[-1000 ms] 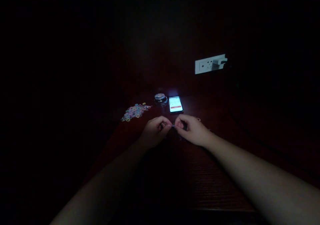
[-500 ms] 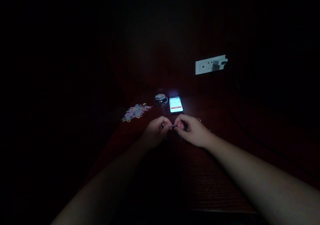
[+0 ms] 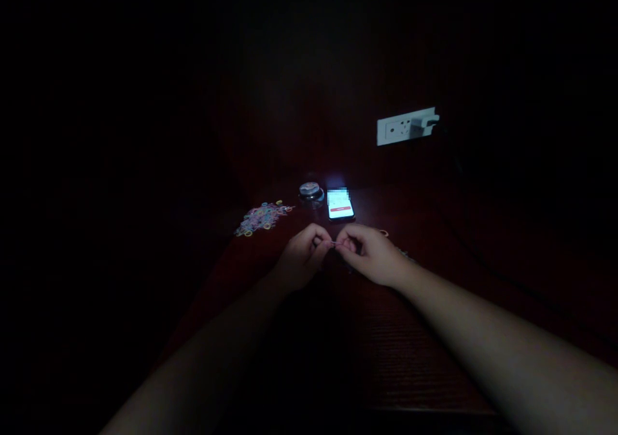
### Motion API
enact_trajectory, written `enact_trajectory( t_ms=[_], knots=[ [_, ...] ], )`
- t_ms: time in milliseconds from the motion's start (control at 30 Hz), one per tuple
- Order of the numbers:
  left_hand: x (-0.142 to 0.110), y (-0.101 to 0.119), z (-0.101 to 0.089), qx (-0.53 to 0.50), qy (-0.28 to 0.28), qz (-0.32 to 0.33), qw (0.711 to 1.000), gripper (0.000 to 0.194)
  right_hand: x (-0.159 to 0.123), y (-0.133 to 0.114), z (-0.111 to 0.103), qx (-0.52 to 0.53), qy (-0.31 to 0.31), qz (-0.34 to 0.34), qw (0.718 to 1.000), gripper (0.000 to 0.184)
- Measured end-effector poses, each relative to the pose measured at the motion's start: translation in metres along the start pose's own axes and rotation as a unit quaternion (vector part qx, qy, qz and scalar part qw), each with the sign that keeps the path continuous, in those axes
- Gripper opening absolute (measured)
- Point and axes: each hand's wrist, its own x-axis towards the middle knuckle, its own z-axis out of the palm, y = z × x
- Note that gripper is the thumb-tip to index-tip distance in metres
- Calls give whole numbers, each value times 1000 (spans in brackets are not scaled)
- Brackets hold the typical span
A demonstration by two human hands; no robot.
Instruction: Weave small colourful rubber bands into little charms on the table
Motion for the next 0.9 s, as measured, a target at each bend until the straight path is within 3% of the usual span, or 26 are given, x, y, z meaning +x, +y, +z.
enact_trajectory(
  t_ms=[267,633,900],
  knots=[
    [-1,-2,0,4,-7,2,1000,12,1,1,-2,29,40,15,999,20],
    [0,-5,0,22,-14,19,999,11,3,0,-7,39,36,17,998,17],
    [3,-10,1,28,-11,19,999,10,4,11,-19,-87,-27,-17,996,11]
  ],
)
